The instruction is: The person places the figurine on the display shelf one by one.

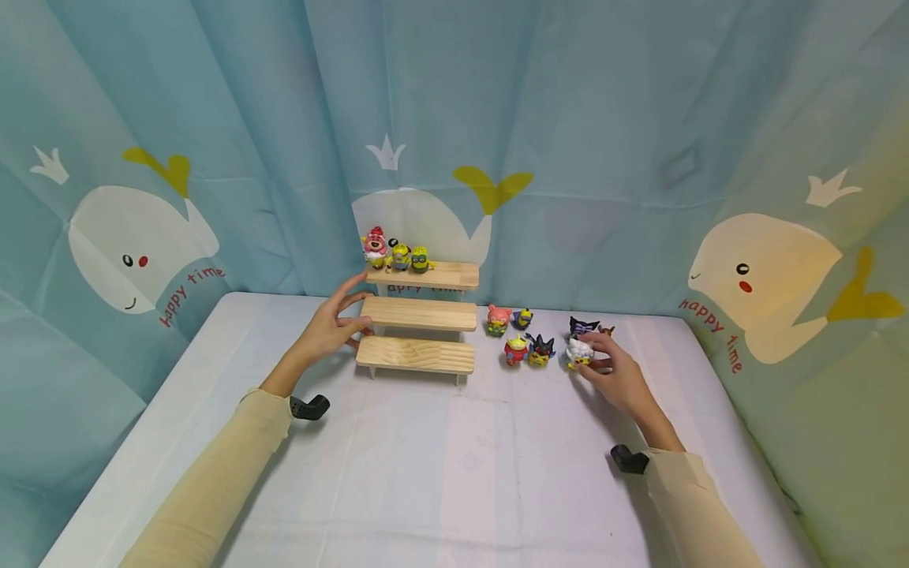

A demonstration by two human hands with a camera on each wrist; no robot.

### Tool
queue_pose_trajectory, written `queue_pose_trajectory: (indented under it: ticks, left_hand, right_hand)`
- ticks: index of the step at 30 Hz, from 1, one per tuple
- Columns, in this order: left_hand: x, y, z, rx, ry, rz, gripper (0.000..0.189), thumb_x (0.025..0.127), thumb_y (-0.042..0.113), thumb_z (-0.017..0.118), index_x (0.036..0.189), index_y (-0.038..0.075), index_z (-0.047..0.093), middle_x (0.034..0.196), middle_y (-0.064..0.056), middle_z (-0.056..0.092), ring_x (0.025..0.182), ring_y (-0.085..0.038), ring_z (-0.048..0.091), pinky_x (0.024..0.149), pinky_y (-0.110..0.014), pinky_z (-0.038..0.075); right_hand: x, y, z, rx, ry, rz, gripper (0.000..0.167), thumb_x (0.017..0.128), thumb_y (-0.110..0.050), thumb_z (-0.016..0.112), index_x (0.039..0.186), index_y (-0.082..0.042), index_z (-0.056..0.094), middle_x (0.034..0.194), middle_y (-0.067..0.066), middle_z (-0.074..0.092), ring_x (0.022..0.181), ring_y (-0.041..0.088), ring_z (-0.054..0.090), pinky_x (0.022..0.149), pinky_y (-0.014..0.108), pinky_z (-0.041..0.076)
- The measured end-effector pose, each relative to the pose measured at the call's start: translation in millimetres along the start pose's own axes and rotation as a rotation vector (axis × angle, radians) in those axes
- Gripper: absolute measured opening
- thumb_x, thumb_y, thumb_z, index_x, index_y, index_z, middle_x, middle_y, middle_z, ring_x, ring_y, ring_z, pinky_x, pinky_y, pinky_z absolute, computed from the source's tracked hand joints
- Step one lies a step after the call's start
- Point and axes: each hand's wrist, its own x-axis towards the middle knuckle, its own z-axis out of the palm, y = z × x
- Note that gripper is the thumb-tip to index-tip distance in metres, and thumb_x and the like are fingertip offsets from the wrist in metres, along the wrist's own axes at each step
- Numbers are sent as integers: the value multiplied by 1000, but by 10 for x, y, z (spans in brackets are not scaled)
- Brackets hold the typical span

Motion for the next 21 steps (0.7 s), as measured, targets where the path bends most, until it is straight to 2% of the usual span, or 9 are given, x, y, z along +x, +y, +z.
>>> queue_pose_trajectory:
  ticks: [6,14,21]
  left_hand:
    - [0,24,0,10,4,1,78,101,6,66,165,28,26,163,-22,32,89,-40,74,72,-73,53]
    - [95,-214,-34,14,14,4,81,101,8,66,164,36,24,164,-19,31,84,-44,73,70,-73,54]
    - [88,-262,-34,29,14,35,80,101,13,68,162,40,26,164,-21,30,83,-43,74,67,-68,57]
  right_hand:
    - [0,-8,-14,2,3,6,50,93,-1,75,139,-4,55,129,37,59,97,48,69,76,9,50]
    - [15,7,-13,-32,18,40,51,91,0,76,137,-4,56,125,34,61,92,44,70,72,14,53]
    - [-1,-13,-6,-45,6,74,52,91,-2,78,138,-4,56,126,34,61,93,43,70,70,18,54]
